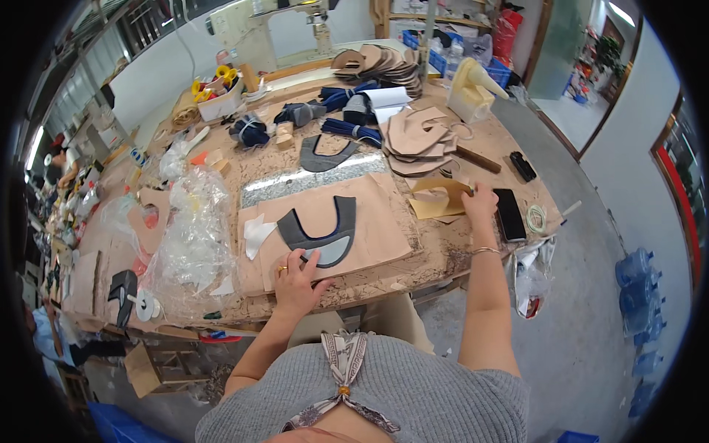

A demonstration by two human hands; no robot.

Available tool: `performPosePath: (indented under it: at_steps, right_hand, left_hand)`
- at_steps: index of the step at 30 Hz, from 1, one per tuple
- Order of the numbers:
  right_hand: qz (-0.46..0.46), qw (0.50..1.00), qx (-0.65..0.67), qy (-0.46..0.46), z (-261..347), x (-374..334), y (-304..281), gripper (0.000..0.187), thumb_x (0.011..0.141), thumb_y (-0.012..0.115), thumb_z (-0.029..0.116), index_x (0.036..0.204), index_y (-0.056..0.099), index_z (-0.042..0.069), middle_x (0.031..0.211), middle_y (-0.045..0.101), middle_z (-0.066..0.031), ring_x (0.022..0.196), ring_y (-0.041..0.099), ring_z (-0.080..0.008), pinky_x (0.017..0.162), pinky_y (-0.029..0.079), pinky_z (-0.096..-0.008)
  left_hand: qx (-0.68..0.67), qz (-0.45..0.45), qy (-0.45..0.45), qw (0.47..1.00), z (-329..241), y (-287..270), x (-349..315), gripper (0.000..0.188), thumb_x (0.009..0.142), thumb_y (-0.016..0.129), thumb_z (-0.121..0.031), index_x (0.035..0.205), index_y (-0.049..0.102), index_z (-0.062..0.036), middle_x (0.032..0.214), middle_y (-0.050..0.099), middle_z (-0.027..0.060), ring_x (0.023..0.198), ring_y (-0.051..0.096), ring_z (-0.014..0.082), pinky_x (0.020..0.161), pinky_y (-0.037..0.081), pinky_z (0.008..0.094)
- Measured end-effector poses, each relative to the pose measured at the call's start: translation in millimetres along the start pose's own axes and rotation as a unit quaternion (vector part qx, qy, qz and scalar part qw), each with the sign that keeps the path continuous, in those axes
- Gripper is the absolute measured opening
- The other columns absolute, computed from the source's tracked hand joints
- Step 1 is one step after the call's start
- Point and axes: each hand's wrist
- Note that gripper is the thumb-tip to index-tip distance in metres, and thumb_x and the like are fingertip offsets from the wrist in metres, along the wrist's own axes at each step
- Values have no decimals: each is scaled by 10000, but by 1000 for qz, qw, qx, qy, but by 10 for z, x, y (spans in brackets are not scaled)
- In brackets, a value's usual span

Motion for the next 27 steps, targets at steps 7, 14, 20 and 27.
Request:
performPosePath:
  at_steps: [7, 14, 20, 27]
  right_hand:
    - [-122, 964, 222, -82, 718, -301, -511, 117, 781, 682, 76, 873, 615, 50, 899, 654, -120, 829, 628, -324, 748, 502, -397]
    - [-42, 880, 213, -422, 1415, -1316, -546, 232, 671, 677, -31, 864, 600, 73, 850, 607, -92, 915, 609, -320, 827, 470, -412]
    - [48, 871, 286, -397, 1379, -1769, -429, 245, 651, 687, -37, 867, 630, 65, 874, 623, -98, 914, 616, -317, 797, 496, -405]
    - [104, 777, 269, -560, 1775, -2051, -898, 254, 647, 763, 58, 872, 647, 78, 856, 621, -79, 884, 613, -305, 748, 492, -388]
  left_hand:
    - [-199, -102, -42, 974, -13, -12, -68, 494, 772, 750, -261, 1177, 594, -25, 1183, 552, 140, 1036, 553, 335, 882, 458, 412]
    - [-324, -36, 74, 942, -355, -11, -161, 270, 787, 726, -135, 1017, 660, -10, 1015, 639, 125, 958, 608, 298, 840, 490, 379]
    - [-368, 7, -2, 930, -198, -84, -112, 259, 820, 707, -144, 1031, 651, -5, 1037, 643, 125, 996, 609, 258, 862, 489, 341]
    - [-818, 83, -213, 528, -453, 110, 63, 277, 968, 541, -114, 1229, 519, -23, 1088, 612, 33, 1034, 571, 122, 878, 476, 264]
Point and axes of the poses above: each hand's wrist, its own x-axis towards the middle knuckle, its own y-axis out of the palm, z = x × y
